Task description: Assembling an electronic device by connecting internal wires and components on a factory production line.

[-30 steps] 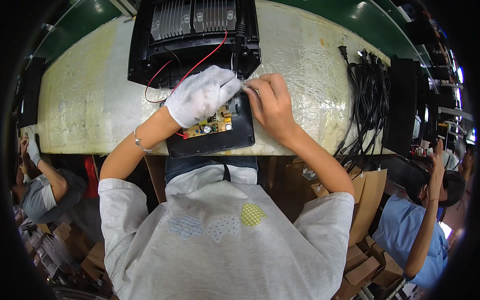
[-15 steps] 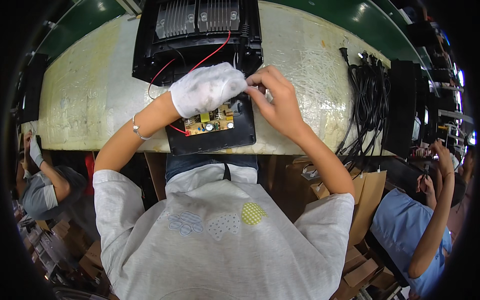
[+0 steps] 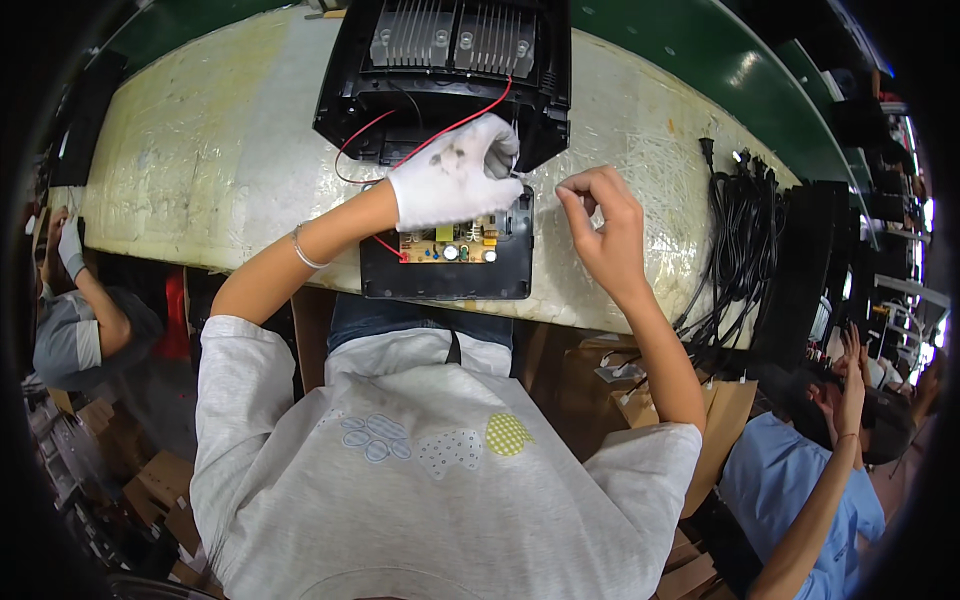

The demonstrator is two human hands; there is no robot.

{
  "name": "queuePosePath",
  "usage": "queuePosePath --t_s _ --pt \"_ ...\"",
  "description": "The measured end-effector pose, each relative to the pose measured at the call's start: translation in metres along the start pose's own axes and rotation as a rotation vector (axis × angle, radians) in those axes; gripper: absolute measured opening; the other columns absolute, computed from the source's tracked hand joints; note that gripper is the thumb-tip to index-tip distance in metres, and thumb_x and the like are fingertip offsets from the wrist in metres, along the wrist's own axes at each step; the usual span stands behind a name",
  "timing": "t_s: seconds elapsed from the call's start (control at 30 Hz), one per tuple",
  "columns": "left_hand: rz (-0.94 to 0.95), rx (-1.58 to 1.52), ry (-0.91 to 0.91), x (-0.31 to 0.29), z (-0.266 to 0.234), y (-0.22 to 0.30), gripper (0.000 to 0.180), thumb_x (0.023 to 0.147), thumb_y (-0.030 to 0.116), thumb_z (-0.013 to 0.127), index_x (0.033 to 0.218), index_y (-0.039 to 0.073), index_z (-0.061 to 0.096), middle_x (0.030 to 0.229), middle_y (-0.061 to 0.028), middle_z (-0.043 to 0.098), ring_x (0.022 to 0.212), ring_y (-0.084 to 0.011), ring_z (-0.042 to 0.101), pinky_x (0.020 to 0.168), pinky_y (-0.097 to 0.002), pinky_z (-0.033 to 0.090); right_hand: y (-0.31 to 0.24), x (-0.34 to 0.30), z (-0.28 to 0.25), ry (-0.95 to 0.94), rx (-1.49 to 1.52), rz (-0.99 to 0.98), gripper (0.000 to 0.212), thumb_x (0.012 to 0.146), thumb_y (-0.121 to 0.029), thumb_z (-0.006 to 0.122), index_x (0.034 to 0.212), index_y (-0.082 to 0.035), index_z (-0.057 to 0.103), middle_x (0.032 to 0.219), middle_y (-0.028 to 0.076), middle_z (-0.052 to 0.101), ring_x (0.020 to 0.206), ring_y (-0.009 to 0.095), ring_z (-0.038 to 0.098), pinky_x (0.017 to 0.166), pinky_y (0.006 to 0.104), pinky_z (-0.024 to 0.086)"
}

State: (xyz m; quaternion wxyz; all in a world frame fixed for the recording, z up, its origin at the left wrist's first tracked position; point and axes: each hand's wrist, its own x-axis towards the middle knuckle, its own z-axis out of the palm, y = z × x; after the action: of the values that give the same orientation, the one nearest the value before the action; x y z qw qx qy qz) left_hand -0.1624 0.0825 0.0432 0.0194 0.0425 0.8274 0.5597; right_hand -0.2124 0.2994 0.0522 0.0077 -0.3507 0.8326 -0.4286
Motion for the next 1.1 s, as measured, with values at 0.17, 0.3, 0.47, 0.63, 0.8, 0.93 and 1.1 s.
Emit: queuePosePath --t_s 0.17,0.3,0.47,0.63,0.8,0.93,1.1 --pt "-0.128 -0.014 0.043 0.010 0.006 0.000 0.047 0.073 0.036 0.073 0.097 -0.001 0.055 0.085 -0.0111 0.061 0.084 -0.0226 0.063 0.079 -0.0317 0.049 -0.015 0.019 -0.002 -0.202 -0.215 -0.186 0.007 0.082 0.000 0.067 0.082 0.001 0.060 0.075 0.011 0.055 0.061 0.023 0.052 0.058 0.0321 0.041" --pt "-0.147 0.068 0.102 0.010 0.008 0.002 0.041 0.073 0.034 0.071 0.090 0.001 0.053 0.084 -0.0143 0.060 0.082 -0.0290 0.063 0.077 -0.0351 0.049 -0.018 0.026 0.001 -0.280 -0.283 -0.287 0.009 0.083 -0.002 0.066 0.080 0.001 0.058 0.077 0.014 0.055 0.064 0.032 0.053 0.058 0.0377 0.042" --pt "0.031 0.091 0.226 -0.011 0.017 0.005 0.042 0.075 0.028 0.072 0.099 0.000 0.050 0.091 -0.0162 0.057 0.085 -0.0316 0.060 0.078 -0.0367 0.048 -0.026 0.018 0.001 -0.246 -0.614 -0.308 0.013 0.082 -0.007 0.068 0.086 0.000 0.057 0.081 0.014 0.056 0.071 0.033 0.056 0.061 0.0410 0.045" --pt "0.643 0.570 0.317 -0.132 -0.007 -0.004 0.044 0.074 0.039 0.074 0.094 0.004 0.057 0.087 -0.0098 0.055 0.083 -0.0290 0.056 0.087 -0.0439 0.044 -0.082 0.027 -0.008 -0.153 -0.752 -0.485 0.023 0.080 -0.012 0.070 0.098 0.000 0.060 0.092 0.010 0.061 0.080 0.029 0.060 0.069 0.0378 0.049" --pt "0.724 0.845 0.130 -0.177 -0.016 -0.061 0.036 0.063 0.014 0.067 0.096 0.000 0.059 0.084 -0.0076 0.053 0.080 -0.0257 0.057 0.079 -0.0419 0.048 -0.117 0.066 0.035 -0.308 -0.515 -1.018 0.045 0.075 -0.008 0.062 0.119 -0.001 0.056 0.099 0.008 0.062 0.086 0.023 0.060 0.074 0.0356 0.050" --pt "0.801 0.750 0.033 -0.181 -0.004 -0.054 0.035 0.059 0.012 0.058 0.091 -0.003 0.058 0.073 -0.0049 0.050 0.068 -0.0215 0.052 0.071 -0.0354 0.048 -0.109 0.093 0.084 -0.565 -0.694 -0.967 0.053 0.075 -0.004 0.060 0.127 -0.006 0.054 0.079 0.008 0.060 0.076 0.022 0.059 0.067 0.0353 0.049" --pt "0.918 0.668 0.140 -0.175 -0.016 -0.003 0.029 0.067 0.016 0.062 0.092 0.001 0.060 0.075 -0.0028 0.049 0.065 -0.0187 0.051 0.089 -0.0443 0.046 -0.115 0.110 0.109 -0.760 -0.610 -0.910 0.024 0.073 -0.007 0.065 0.097 -0.006 0.061 0.073 0.009 0.060 0.074 0.028 0.061 0.064 0.0385 0.050"
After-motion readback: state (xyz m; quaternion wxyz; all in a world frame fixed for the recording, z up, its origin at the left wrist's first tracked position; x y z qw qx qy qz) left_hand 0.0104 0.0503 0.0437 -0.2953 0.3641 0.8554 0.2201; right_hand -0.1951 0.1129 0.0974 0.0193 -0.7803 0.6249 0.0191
